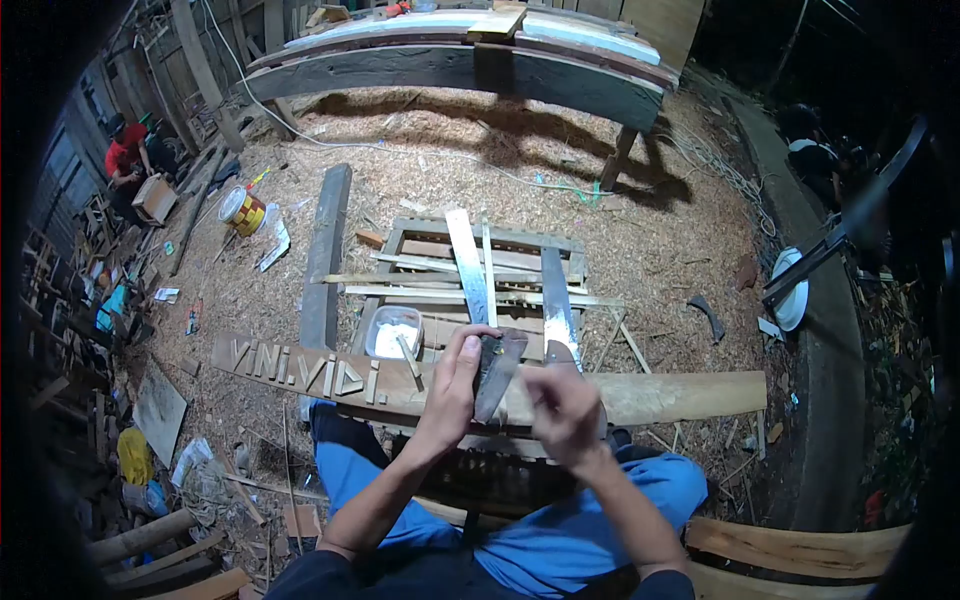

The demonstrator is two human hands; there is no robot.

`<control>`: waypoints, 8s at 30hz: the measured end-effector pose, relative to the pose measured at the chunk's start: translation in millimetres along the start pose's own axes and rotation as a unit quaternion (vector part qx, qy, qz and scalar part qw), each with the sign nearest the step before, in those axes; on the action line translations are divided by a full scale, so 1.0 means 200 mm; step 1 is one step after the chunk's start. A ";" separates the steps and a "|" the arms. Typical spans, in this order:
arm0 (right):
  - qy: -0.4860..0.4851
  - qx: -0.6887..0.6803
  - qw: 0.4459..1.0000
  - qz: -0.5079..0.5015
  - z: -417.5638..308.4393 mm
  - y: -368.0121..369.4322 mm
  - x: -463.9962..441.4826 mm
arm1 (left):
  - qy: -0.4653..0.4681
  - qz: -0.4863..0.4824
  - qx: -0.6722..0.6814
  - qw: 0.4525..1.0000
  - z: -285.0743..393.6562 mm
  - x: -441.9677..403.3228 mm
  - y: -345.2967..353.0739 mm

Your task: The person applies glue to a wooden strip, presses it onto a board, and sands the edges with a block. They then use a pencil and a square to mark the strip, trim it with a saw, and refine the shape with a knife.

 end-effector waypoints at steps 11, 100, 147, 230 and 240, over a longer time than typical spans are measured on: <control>0.082 -0.004 0.996 -0.046 0.01 -0.02 -0.02 | 0.001 -0.002 0.005 1.000 0.03 0.00 0.03; -0.056 -0.005 0.998 -0.019 -0.02 0.02 0.09 | -0.070 0.012 0.019 0.997 0.00 0.03 -0.01; 0.374 -0.468 0.794 -0.104 -0.06 -0.12 -0.05 | 0.093 -0.023 -0.145 0.985 0.06 0.09 -0.04; 0.056 0.008 0.998 0.040 -0.03 -0.06 0.04 | 0.226 -0.015 -0.205 0.952 0.10 0.13 0.08; 0.114 -0.057 0.992 0.008 -0.10 -0.14 0.00 | 0.203 -0.006 -0.133 0.970 0.07 0.13 -0.03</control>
Point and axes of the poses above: each hand's wrist, its own x-axis away from the middle knuckle, its own y-axis out of the palm, z = x × y, the point moved 1 cm from there along -x, towards the middle knuckle, and after that the axes turned 11 degrees about x, right-handed, at the moved point
